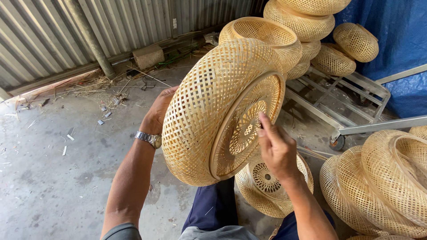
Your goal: The person holds a woven bamboo basket and uses a wooden mallet to tap along the rim and body, smoothing the weave and securing the structure. The person rotates the basket to access different sections and continues tapping until the end of the clip.
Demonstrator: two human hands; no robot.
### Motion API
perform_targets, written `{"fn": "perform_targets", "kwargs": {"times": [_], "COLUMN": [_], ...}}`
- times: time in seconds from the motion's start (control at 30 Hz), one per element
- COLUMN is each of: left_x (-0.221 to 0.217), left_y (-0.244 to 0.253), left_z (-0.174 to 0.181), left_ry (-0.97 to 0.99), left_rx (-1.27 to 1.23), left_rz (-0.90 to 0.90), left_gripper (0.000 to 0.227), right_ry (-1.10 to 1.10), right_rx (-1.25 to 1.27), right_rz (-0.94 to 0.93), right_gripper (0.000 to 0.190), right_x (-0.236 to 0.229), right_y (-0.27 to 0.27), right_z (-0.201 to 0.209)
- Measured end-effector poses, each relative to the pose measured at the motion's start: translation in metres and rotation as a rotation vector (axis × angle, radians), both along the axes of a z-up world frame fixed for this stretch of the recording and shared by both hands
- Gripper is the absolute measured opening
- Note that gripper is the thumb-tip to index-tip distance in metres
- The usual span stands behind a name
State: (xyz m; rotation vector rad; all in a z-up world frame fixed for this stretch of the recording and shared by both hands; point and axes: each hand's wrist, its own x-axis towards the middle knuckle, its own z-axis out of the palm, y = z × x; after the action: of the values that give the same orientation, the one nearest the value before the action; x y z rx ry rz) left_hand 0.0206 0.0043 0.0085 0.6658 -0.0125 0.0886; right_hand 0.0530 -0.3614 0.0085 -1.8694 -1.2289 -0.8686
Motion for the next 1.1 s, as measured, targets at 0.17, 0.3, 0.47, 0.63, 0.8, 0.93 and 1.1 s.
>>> {"fn": "perform_targets", "kwargs": {"times": [0.17,0.3,0.47,0.63,0.8,0.93,1.1], "left_x": [0.003,0.007,0.012,0.013,0.013,0.018,0.026], "left_y": [0.004,-0.001,-0.011,-0.021,-0.031,-0.034,-0.028], "left_z": [-0.005,-0.002,0.008,0.016,0.025,0.042,0.057], "left_ry": [-0.023,-0.035,-0.041,0.000,-0.018,0.013,0.041], "left_rx": [0.031,0.043,0.078,0.081,0.140,0.172,0.246], "left_rz": [-0.008,0.011,0.013,0.042,0.066,0.032,-0.014], "left_gripper": [0.023,0.023,0.027,0.029,0.028,0.033,0.040], "right_ry": [0.692,0.369,0.725,0.596,0.619,0.655,0.756], "right_rx": [-0.070,-0.361,-0.325,-0.006,-0.003,0.125,0.207], "right_rz": [0.131,0.735,0.279,0.127,0.132,0.212,0.202], "right_gripper": [0.047,0.041,0.040,0.040,0.039,0.041,0.037], "right_x": [-0.024,-0.081,-0.090,-0.054,-0.039,-0.030,-0.013], "right_y": [-0.012,-0.002,0.007,0.019,0.039,0.040,0.041], "right_z": [-0.020,-0.035,-0.031,-0.030,-0.039,-0.035,-0.015]}}
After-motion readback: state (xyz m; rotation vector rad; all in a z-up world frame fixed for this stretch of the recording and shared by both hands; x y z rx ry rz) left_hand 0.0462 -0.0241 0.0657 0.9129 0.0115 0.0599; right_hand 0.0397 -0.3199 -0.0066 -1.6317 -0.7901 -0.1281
